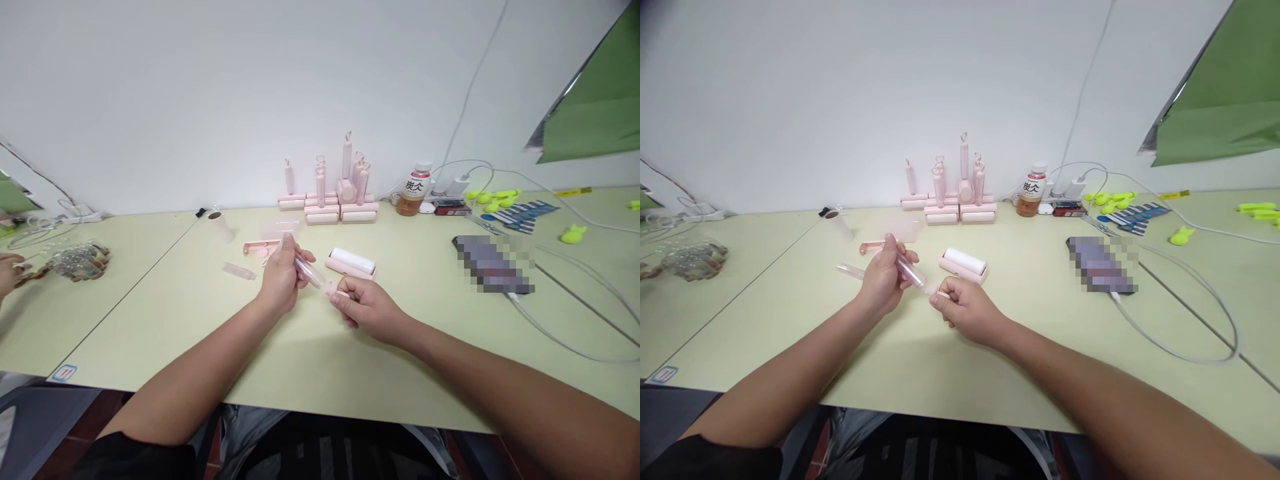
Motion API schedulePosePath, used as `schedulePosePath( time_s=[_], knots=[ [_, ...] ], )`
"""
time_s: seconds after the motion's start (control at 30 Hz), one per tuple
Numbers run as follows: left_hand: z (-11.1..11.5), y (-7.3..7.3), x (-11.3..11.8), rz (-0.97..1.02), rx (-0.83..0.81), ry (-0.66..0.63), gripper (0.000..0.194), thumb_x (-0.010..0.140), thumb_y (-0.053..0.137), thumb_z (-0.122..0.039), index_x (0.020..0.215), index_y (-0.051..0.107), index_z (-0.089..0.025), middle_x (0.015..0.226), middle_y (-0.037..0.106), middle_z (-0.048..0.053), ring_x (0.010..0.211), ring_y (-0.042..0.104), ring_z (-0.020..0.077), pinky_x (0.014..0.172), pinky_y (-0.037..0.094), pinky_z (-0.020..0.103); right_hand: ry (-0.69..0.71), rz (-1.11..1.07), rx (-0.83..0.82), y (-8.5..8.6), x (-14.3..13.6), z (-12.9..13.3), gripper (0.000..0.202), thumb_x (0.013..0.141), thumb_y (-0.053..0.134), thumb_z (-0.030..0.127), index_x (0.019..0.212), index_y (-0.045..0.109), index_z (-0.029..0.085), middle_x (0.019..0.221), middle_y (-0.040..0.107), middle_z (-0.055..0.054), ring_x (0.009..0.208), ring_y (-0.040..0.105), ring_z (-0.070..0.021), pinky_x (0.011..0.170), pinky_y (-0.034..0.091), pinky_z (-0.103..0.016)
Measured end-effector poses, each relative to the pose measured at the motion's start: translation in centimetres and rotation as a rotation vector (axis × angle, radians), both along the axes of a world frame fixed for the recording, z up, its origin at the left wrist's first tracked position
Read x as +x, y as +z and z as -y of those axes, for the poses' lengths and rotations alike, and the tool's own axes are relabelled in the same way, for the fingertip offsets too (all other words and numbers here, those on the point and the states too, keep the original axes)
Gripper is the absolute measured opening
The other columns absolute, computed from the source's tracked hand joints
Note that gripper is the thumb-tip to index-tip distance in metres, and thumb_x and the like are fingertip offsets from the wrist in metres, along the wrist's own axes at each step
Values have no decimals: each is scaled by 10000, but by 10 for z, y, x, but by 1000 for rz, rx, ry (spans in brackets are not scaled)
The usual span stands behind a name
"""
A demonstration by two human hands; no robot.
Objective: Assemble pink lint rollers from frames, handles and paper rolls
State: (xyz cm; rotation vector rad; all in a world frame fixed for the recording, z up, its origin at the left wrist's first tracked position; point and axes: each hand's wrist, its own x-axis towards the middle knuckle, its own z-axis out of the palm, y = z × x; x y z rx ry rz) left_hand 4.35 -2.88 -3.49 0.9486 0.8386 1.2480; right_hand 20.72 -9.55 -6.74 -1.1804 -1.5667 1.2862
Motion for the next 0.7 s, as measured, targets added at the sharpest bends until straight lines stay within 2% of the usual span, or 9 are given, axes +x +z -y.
schedulePosePath(
  time_s=[0.17, 0.27, 0.47, 0.7],
  knots=[
    [11, -2, 10, 36, -4, -31, 487, 694, 730, -600, 725, 484, -182, 620, 630, -12, 356, 398, 44, 321, 264, 183, -20, 65, 44, 2, 0, 3, 315, 877, 568, 437, 696, 420, 225, 525, 503, 56, 468, 436, -104, 464, 340, -233],
    [15, -3, 12, 65, -22, -58, 421, 689, 761, -496, 696, 496, -169, 620, 627, -12, 360, 366, 30, 317, 240, 171, -53, 164, 137, 4, 1, 4, 318, 886, 549, 428, 682, 419, 222, 546, 486, 50, 498, 413, -107, 483, 319, -239],
    [21, -7, 21, 95, 29, 54, 357, 721, 713, -430, 645, 501, -154, 591, 601, -17, 328, 339, 19, 308, 209, 176, -130, 377, 345, 9, 0, 7, 305, 917, 470, 379, 665, 397, 223, 562, 427, 45, 525, 384, -119, 497, 276, -249],
    [23, -10, 26, 103, -81, 15, 312, 739, 670, -404, 660, 485, -164, 548, 573, -35, 288, 291, 15, 297, 153, 178, -50, 540, 401, 9, 3, 7, 294, 926, 444, 340, 667, 361, 227, 573, 451, 32, 539, 421, -132, 512, 280, -249]
  ],
)
